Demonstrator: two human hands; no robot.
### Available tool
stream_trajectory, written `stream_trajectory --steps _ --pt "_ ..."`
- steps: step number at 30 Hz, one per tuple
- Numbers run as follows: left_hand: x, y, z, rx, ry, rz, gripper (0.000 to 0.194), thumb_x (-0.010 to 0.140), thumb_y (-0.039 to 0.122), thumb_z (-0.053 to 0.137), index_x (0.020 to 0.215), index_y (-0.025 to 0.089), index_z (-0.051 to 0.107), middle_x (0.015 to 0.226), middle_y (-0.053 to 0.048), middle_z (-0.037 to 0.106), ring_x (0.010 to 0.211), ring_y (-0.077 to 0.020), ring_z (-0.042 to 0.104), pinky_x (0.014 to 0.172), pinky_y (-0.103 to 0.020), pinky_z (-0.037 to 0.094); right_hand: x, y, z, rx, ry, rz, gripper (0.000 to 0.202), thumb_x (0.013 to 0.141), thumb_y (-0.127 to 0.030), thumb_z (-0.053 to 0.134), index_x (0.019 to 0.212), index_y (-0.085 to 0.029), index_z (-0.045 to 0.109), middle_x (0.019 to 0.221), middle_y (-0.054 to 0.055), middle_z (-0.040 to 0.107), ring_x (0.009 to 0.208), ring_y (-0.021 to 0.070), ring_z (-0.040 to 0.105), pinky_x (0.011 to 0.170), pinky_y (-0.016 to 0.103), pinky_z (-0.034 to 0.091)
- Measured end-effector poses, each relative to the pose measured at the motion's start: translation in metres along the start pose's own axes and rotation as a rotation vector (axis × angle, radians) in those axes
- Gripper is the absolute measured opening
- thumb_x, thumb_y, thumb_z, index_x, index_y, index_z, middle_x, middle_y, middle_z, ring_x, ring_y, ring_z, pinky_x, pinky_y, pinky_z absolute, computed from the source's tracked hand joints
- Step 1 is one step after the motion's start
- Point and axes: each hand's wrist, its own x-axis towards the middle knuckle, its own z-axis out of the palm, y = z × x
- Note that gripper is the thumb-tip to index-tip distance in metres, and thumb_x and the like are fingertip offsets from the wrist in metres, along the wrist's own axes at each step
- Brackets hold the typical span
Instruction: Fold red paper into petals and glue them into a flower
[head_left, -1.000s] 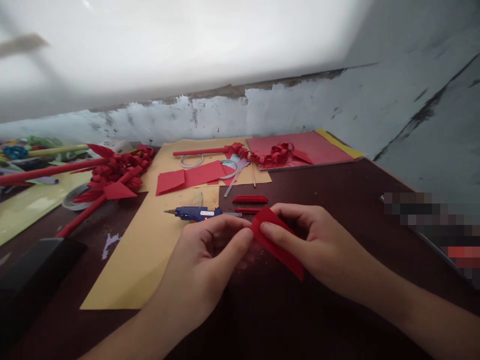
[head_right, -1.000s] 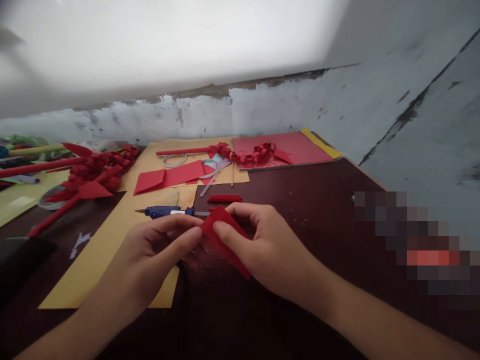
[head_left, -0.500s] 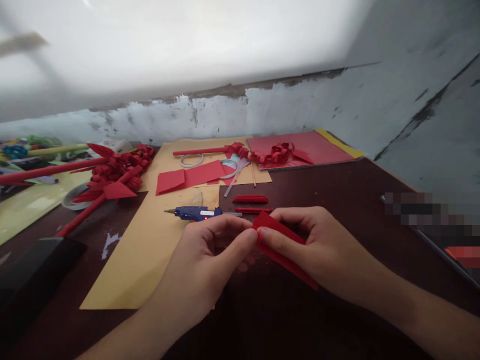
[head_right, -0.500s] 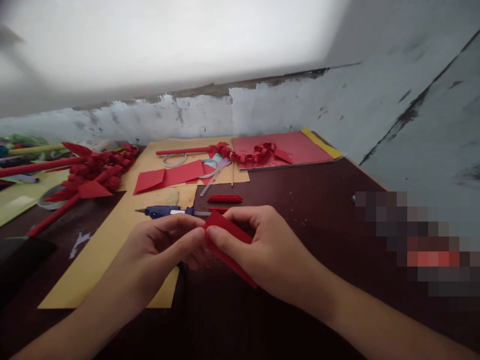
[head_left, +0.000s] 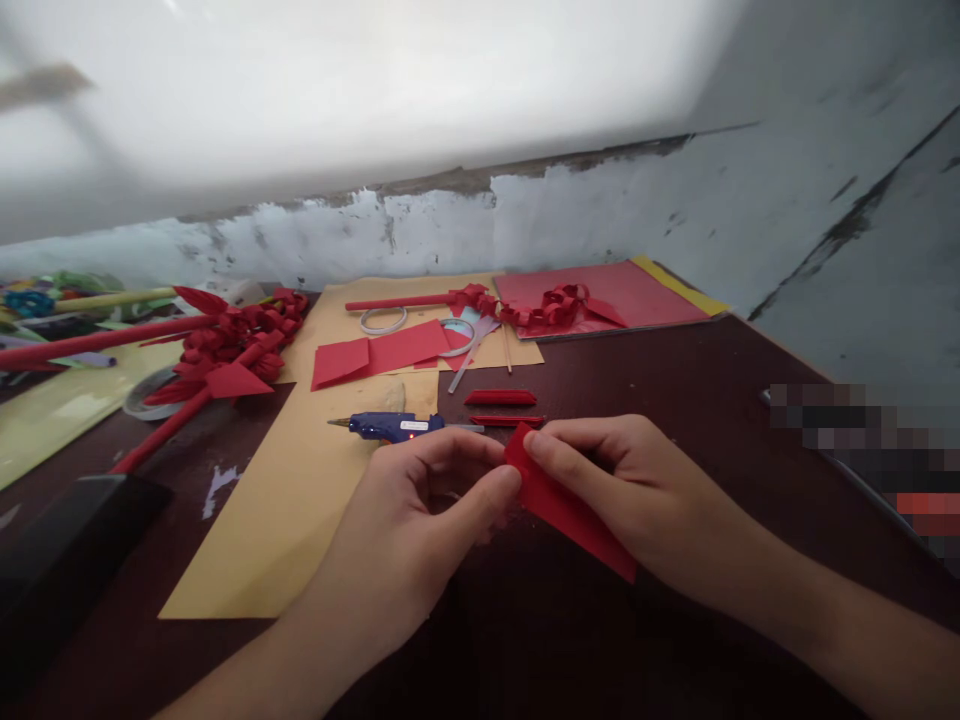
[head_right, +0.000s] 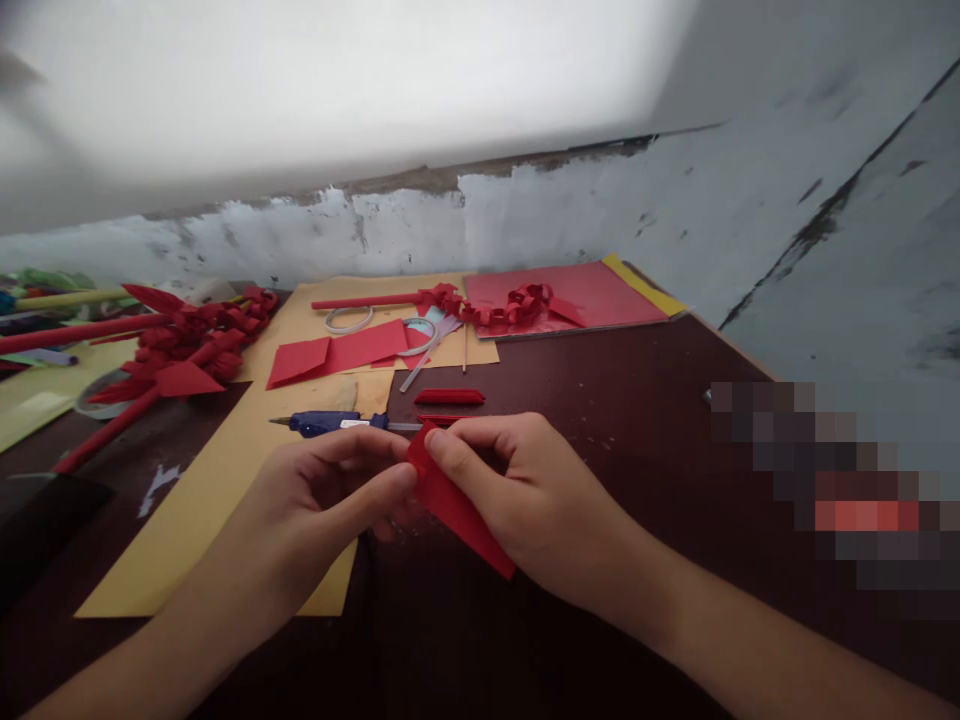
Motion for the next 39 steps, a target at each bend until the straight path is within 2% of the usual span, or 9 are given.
stream_trajectory --steps 8,17,31,37,39 --pt "-0.0002 -0.0017 -0.0010 0.028 -0.009 0.002 0.016 0.091 0.037 0.081 0.094 0.021 0.077 0.078 0.002 0.076 0.068 -0.0108 0.066 0.061 -0.018 0.054 -0.0049 0.0023 0.0003 0.038 -0.010 -0.006 0.029 0.100 -0.035 0.067 0.075 -0.020 0.071 0.066 -0.005 0.054 0.059 0.0107 0.039 0.049 0.022 0.031" --pt "0.0002 0.0001 -0.0002 0.090 0.012 0.009 0.017 0.090 0.037 0.081 0.093 0.021 0.077 0.077 0.001 0.075 0.067 -0.0115 0.064 0.059 -0.020 0.050 -0.0013 -0.0017 0.0010 0.041 -0.009 -0.023 0.029 0.100 -0.030 0.067 0.073 -0.019 0.069 0.066 -0.005 0.052 0.060 0.0104 0.038 0.048 0.021 0.030" --pt "-0.0006 -0.0019 -0.0013 0.183 0.026 0.024 0.020 0.091 0.040 0.079 0.094 0.020 0.076 0.083 -0.002 0.076 0.071 -0.0152 0.064 0.062 -0.025 0.048 -0.0023 -0.0032 0.0023 0.010 -0.013 -0.005 0.033 0.099 -0.036 0.067 0.072 -0.019 0.068 0.067 -0.003 0.055 0.061 0.0116 0.042 0.050 0.022 0.032" --pt "-0.0007 0.0011 -0.0009 0.160 0.039 0.005 0.017 0.091 0.037 0.080 0.094 0.020 0.076 0.081 -0.001 0.076 0.069 -0.0142 0.065 0.061 -0.023 0.048 -0.0083 -0.0014 0.0001 -0.008 -0.030 0.067 0.016 0.092 -0.035 0.076 0.085 -0.021 0.077 0.076 -0.001 0.067 0.067 0.0144 0.053 0.053 0.022 0.039" --pt "-0.0006 0.0017 -0.0007 0.112 0.026 0.004 0.015 0.091 0.035 0.079 0.092 0.020 0.077 0.077 0.000 0.075 0.067 -0.0133 0.065 0.060 -0.021 0.049 -0.0089 -0.0013 -0.0004 -0.004 -0.031 0.065 0.015 0.092 -0.035 0.076 0.085 -0.021 0.077 0.078 -0.001 0.069 0.068 0.0147 0.055 0.054 0.022 0.041"
